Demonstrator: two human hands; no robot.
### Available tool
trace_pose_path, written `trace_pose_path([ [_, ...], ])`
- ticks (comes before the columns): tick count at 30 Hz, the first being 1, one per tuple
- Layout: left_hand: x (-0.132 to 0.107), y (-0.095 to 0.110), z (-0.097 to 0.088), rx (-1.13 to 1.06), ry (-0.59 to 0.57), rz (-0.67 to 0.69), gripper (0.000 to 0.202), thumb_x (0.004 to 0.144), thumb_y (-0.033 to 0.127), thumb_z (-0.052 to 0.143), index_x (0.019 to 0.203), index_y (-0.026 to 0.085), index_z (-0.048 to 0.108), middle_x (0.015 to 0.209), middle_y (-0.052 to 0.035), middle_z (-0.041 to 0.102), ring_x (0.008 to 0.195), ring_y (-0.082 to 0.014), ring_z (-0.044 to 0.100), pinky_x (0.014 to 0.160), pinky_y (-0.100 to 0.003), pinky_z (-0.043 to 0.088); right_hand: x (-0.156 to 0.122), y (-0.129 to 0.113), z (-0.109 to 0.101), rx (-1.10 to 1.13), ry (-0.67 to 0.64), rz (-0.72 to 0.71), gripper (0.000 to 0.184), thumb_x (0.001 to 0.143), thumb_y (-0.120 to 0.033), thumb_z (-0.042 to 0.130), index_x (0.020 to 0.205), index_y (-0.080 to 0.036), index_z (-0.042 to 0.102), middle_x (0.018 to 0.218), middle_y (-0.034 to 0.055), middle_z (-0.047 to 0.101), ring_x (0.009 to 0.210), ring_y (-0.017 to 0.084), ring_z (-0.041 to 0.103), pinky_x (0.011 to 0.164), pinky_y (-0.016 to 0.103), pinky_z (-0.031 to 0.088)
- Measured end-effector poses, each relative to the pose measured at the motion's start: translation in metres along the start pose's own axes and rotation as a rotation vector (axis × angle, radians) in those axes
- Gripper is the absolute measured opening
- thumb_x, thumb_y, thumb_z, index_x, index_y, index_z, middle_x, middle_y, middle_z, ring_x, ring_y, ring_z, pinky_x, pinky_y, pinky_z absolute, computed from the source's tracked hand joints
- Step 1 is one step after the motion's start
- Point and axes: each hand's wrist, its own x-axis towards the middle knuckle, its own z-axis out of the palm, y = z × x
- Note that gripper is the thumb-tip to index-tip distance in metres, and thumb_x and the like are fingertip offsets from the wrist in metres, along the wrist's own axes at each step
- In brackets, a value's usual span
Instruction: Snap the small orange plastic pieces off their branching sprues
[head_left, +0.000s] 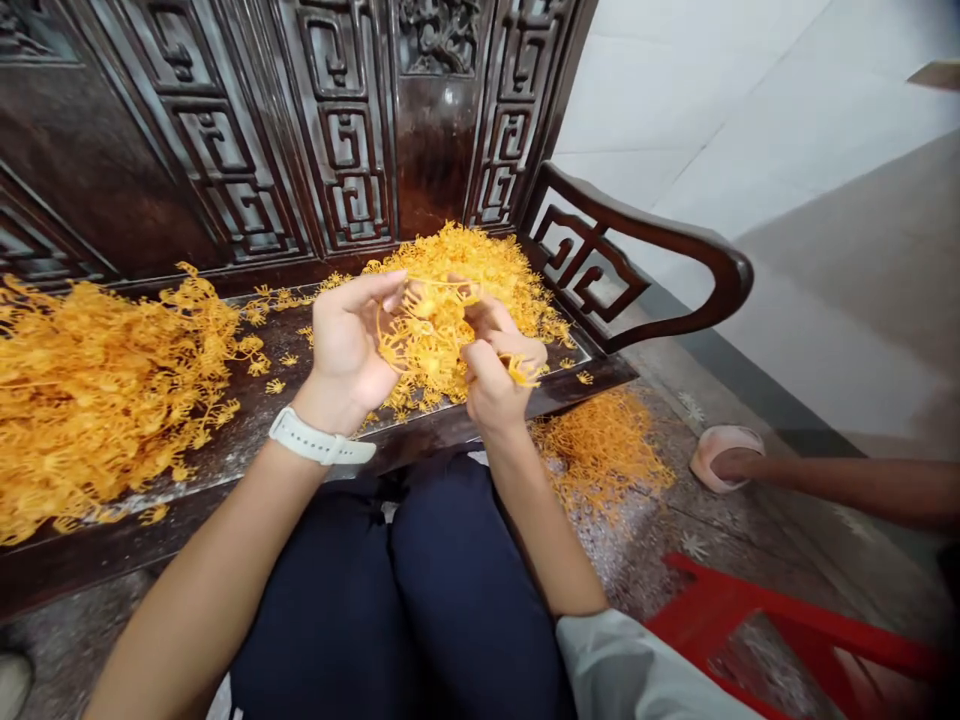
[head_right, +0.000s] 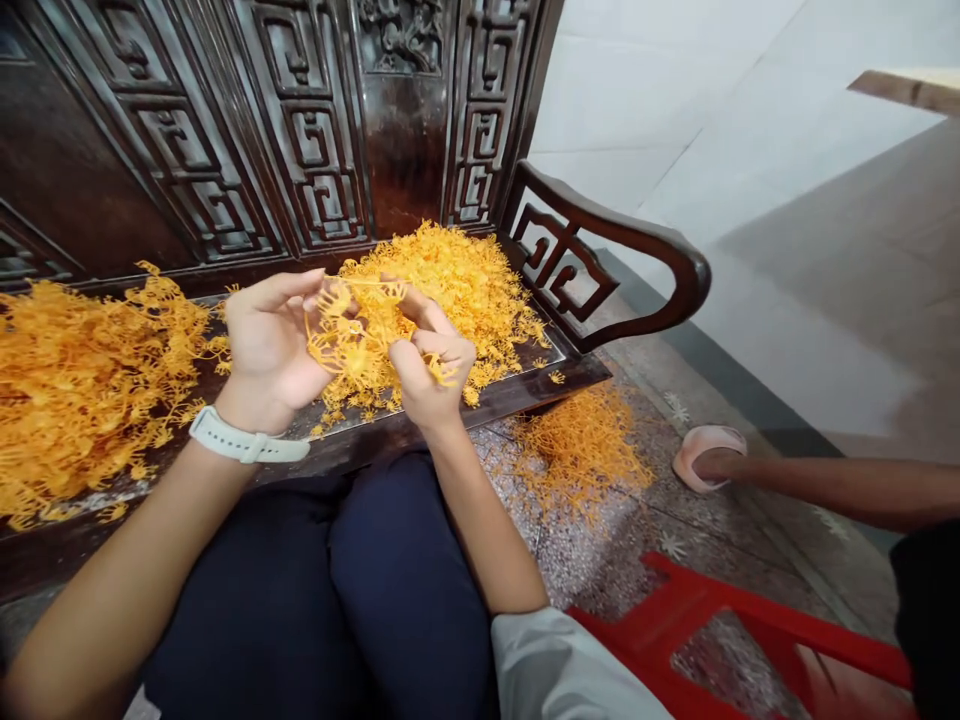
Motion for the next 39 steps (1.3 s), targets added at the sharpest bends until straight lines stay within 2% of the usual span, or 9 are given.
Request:
trace_pose_path([
  [6, 0.020, -0.008, -0.012, -0.053, 0.027, 0.042, 0.010, 0.083, 0.025, 0.072, 0.076, 0.022, 0.065, 0.077, -0.0041, 0.070, 0.081, -0.0210, 0.072, 0.068, -0.030, 0.056, 0.002, 0.021, 0.002, 0.221, 0.001, 0.227, 0.027, 0.071, -0.021, 0.061, 0.048, -0.023, 0.049, 0.115, 0.0028, 0.076, 0.133, 0.027, 0.064, 0.123, 0.054, 0.046],
  [9, 0.026, -0.012, -0.013, -0.026, 0.044, 0.010, 0.006, 0.086, 0.028, 0.071, 0.084, 0.023, 0.069, 0.072, -0.0033, 0.066, 0.075, -0.0209, 0.070, 0.067, -0.031, 0.057, 0.008, 0.027, -0.003, 0.472, 0.013, 0.447, 0.025, 0.072, -0.026, 0.058, 0.052, -0.024, 0.044, 0.094, 0.0038, 0.075, 0.113, 0.025, 0.071, 0.111, 0.052, 0.055],
  [14, 0.030, -0.013, -0.012, 0.030, 0.100, -0.001, 0.015, 0.093, 0.032, 0.066, 0.080, 0.024, 0.067, 0.077, -0.0056, 0.068, 0.072, -0.0185, 0.066, 0.069, -0.030, 0.058, 0.014, 0.033, -0.008, 0.595, 0.128, 0.733, 0.008, 0.078, -0.031, 0.058, 0.072, -0.025, 0.057, 0.083, 0.0022, 0.071, 0.089, 0.020, 0.069, 0.088, 0.041, 0.060],
  [20, 0.027, -0.005, -0.017, 0.022, 0.039, 0.040, 0.010, 0.094, 0.027, 0.064, 0.092, 0.023, 0.073, 0.094, -0.0066, 0.077, 0.063, -0.0157, 0.061, 0.066, -0.030, 0.057, 0.012, 0.031, -0.024, 0.650, 0.237, 0.718, 0.015, 0.080, -0.032, 0.069, 0.073, -0.023, 0.058, 0.078, -0.0007, 0.065, 0.077, 0.015, 0.066, 0.073, 0.032, 0.054],
  [26, 0.028, -0.012, -0.014, 0.027, 0.041, 0.031, 0.020, 0.097, 0.040, 0.067, 0.100, 0.022, 0.075, 0.081, -0.0045, 0.072, 0.079, -0.0209, 0.072, 0.069, -0.028, 0.056, 0.005, 0.023, -0.035, 0.805, 0.189, 0.636, 0.019, 0.079, -0.040, 0.070, 0.074, -0.023, 0.062, 0.088, 0.0012, 0.070, 0.091, 0.019, 0.067, 0.084, 0.038, 0.052],
  [29, 0.029, -0.013, -0.013, -0.025, 0.033, 0.065, 0.020, 0.095, 0.042, 0.073, 0.095, 0.022, 0.075, 0.075, -0.0030, 0.069, 0.077, -0.0194, 0.071, 0.071, -0.027, 0.057, 0.006, 0.023, -0.035, 0.771, 0.178, 0.631, 0.021, 0.080, -0.044, 0.069, 0.078, -0.024, 0.064, 0.078, -0.0005, 0.063, 0.079, 0.017, 0.060, 0.080, 0.036, 0.051],
  [33, 0.032, -0.009, -0.016, -0.191, 0.033, 0.154, 0.021, 0.096, 0.034, 0.074, 0.081, 0.020, 0.067, 0.079, -0.0018, 0.072, 0.068, -0.0125, 0.067, 0.076, -0.025, 0.059, 0.008, 0.023, -0.032, 0.732, 0.105, 0.711, 0.018, 0.071, -0.031, 0.081, 0.081, -0.022, 0.069, 0.079, -0.0022, 0.063, 0.067, 0.010, 0.047, 0.074, 0.031, 0.049],
  [36, 0.033, -0.006, -0.021, -0.159, -0.007, 0.065, 0.028, 0.096, 0.037, 0.073, 0.077, 0.019, 0.063, 0.065, -0.0014, 0.063, 0.064, -0.0146, 0.066, 0.069, -0.026, 0.058, 0.010, 0.022, -0.030, 0.669, 0.121, 0.715, 0.022, 0.069, -0.018, 0.089, 0.079, -0.021, 0.069, 0.075, -0.0055, 0.058, 0.064, 0.007, 0.042, 0.069, 0.025, 0.044],
  [39, 0.034, -0.005, -0.025, -0.098, -0.014, -0.009, 0.027, 0.094, 0.033, 0.072, 0.074, 0.020, 0.061, 0.053, 0.0028, 0.047, 0.054, -0.0136, 0.059, 0.062, -0.025, 0.056, 0.013, 0.020, -0.036, 0.767, 0.181, 0.684, 0.020, 0.077, -0.022, 0.085, 0.078, -0.024, 0.065, 0.073, -0.0057, 0.057, 0.066, 0.009, 0.048, 0.069, 0.027, 0.044],
])
